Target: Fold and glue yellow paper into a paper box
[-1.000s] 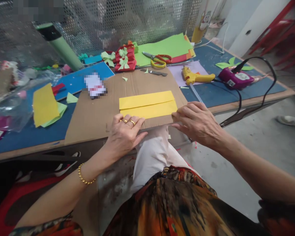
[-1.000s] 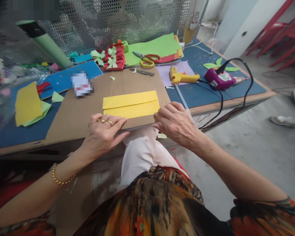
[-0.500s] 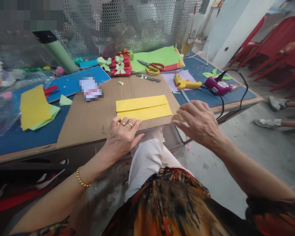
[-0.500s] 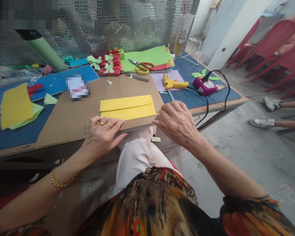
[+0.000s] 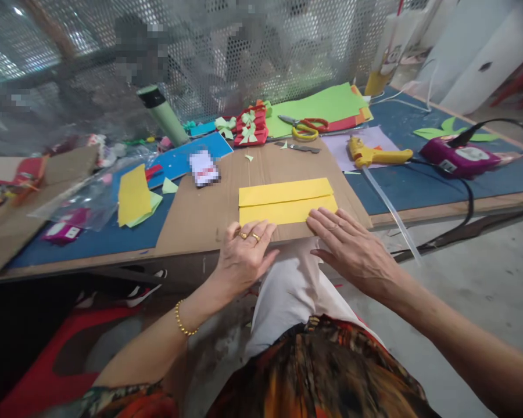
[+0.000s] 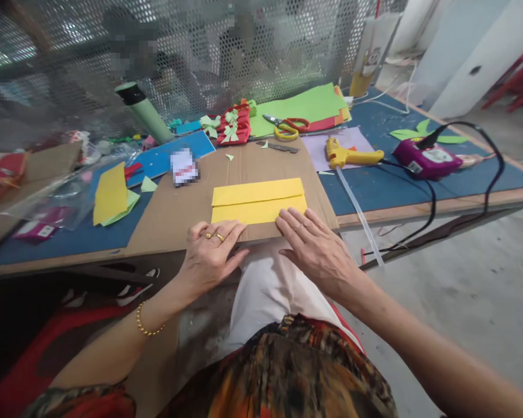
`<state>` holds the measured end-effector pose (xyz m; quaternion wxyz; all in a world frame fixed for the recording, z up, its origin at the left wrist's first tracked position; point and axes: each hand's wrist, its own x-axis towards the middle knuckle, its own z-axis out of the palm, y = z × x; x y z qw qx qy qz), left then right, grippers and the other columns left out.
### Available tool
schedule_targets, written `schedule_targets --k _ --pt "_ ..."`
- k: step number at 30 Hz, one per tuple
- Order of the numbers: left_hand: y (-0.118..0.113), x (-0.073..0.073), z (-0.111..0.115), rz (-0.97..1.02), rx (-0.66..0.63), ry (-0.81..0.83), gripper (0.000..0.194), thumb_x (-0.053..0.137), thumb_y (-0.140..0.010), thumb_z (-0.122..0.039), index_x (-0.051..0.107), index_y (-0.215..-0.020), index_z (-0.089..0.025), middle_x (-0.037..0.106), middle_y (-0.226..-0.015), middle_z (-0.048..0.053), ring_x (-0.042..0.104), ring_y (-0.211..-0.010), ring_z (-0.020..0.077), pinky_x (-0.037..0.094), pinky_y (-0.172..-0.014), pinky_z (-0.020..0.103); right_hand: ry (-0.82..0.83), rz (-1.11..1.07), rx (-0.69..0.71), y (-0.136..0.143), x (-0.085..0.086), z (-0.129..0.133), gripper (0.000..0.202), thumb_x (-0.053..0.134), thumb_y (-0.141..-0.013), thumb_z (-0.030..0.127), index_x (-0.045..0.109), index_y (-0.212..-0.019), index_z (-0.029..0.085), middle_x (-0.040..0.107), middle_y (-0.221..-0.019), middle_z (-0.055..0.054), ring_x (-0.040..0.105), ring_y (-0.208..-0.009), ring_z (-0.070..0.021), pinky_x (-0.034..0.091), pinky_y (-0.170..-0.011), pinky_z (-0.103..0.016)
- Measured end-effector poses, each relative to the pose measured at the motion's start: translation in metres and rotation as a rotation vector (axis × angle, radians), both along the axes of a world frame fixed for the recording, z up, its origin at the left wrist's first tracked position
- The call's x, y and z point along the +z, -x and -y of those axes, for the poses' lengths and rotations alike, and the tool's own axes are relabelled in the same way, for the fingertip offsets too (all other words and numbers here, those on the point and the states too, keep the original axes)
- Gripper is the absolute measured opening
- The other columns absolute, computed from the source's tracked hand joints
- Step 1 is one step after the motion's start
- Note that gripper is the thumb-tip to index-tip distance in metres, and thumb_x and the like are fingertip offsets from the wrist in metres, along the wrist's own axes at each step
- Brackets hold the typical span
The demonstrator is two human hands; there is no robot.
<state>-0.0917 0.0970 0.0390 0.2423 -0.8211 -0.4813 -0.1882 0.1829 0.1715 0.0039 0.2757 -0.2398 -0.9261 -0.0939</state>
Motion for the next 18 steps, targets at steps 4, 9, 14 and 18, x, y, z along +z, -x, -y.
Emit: schedule_targets --k 4,9,14,18 --pt "0.011 -0.002 0.013 0.037 0.053 0.01 0.036 0.068 -0.105 -0.025 0.069 -0.138 -0.011 0.083 -0.131 0.016 0.077 -0.12 0.029 0.046 -0.104 0.045 -0.004 -0.001 -0.012 0.001 0.0 0.001 0.063 0.06 -0.111 0.03 0.044 -0.168 0.008 0.063 -0.16 -0.024 0.059 -0.153 -0.0343 0.05 -0.127 -0.057" --pt "0.03 -0.003 0.027 0.07 0.133 0.028 0.038 0.067 -0.105 -0.022 0.066 -0.142 -0.015 0.081 -0.134 0.017 0.077 -0.124 0.0298 0.05 -0.107 0.047 0.018 0.007 -0.02 0.001 0.0 0.0 0.059 0.06 -0.11 0.03 0.05 -0.164 0.009 0.062 -0.16 -0.024 0.06 -0.152 -0.0349 0.051 -0.126 -0.058" --pt "0.043 0.003 0.033 0.039 0.319 -0.024 0.041 0.072 -0.103 -0.035 0.071 -0.137 -0.012 0.081 -0.122 0.024 0.075 -0.123 0.0427 0.046 -0.112 0.064 0.012 0.0 -0.021 0.002 -0.001 0.0 0.055 0.061 -0.109 0.029 0.054 -0.16 0.009 0.063 -0.16 -0.023 0.06 -0.152 -0.0335 0.051 -0.127 -0.056" --pt "0.015 0.009 0.022 0.056 0.22 -0.127 0.074 0.066 -0.103 -0.065 0.061 -0.151 -0.009 0.072 -0.146 0.028 0.065 -0.143 0.0433 0.04 -0.125 0.062 -0.025 0.013 -0.049 0.007 0.0 0.001 0.053 0.065 -0.108 0.031 0.059 -0.154 0.006 0.065 -0.158 -0.024 0.062 -0.15 -0.0341 0.052 -0.126 -0.055"
